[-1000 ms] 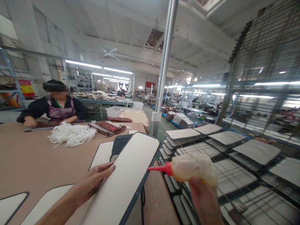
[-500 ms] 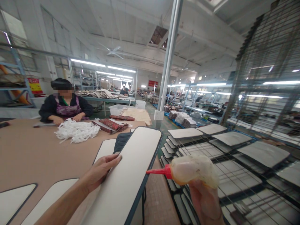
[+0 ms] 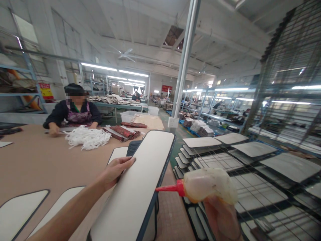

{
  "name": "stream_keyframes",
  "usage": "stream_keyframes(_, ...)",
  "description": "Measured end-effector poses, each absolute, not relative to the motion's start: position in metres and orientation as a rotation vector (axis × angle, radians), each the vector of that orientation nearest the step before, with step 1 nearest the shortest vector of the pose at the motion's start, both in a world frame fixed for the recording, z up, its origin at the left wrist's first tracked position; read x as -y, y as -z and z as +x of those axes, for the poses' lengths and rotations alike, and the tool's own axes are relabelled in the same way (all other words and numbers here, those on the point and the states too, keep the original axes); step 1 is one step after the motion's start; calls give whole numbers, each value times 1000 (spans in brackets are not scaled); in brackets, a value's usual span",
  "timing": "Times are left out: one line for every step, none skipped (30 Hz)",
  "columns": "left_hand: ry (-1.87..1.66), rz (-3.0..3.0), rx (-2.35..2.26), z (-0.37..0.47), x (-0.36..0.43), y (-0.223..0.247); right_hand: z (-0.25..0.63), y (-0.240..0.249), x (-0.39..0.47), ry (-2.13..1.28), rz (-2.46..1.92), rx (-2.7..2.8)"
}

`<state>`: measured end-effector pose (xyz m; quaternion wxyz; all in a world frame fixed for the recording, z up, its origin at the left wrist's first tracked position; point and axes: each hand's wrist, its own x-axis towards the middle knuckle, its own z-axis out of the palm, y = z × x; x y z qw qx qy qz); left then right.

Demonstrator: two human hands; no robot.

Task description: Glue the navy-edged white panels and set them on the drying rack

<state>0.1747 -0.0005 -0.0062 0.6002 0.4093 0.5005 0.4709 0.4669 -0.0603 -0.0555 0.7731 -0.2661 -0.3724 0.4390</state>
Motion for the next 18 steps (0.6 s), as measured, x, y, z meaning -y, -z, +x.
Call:
stream_keyframes(-1095,953,-1157,175,-1,5,466,55,61,-958,-576,807)
stream_keyframes(-1094,959,-1148,174,-2,4,466,56,61,-964,-574,809)
stream_keyframes(-1093,965,-1136,174,-3,4,467,57,62,-969,-571,811)
stream_keyframes(-1090,970,-1123,175,-4,3,468,58,62,-972,-567,814)
stream_keyframes(-1088,976,-1109,175,-5,3,469,60,63,-980,-562,828)
stream_keyframes(-1087,978,-1100,175,-6,2,470,63,63,-994,-557,852)
stream_keyframes(-1091,975,-1097,175,-7,1,472,66,62,-1012,-552,884)
stream_keyframes(-1098,968,-1101,176,-7,0,474,69,62,-1025,-546,915)
stream_keyframes(-1106,958,-1108,176,-8,0,475,72,62,-1036,-538,944)
stream_keyframes(-1114,948,-1116,177,-9,-1,476,74,62,-1042,-532,968)
stream_keyframes(-1121,941,-1121,177,-10,-2,476,75,62,-1044,-529,978)
stream_keyframes(-1127,937,-1124,177,-10,-2,475,76,63,-1043,-530,975)
stream_keyframes(-1131,936,-1126,177,-11,-3,473,75,64,-1050,-532,971)
stream_keyframes(-1134,934,-1130,177,-12,-3,470,73,66,-1059,-537,961)
stream_keyframes(-1136,932,-1135,177,-13,-3,468,70,69,-1068,-547,941)
stream_keyframes(-1138,930,-1141,177,-13,-3,465,67,71,-1075,-557,911)
stream_keyframes(-1141,929,-1148,176,-14,-3,461,63,74,-1082,-568,883)
stream_keyframes(-1144,928,-1153,176,-15,-3,458,61,77,-1086,-579,859)
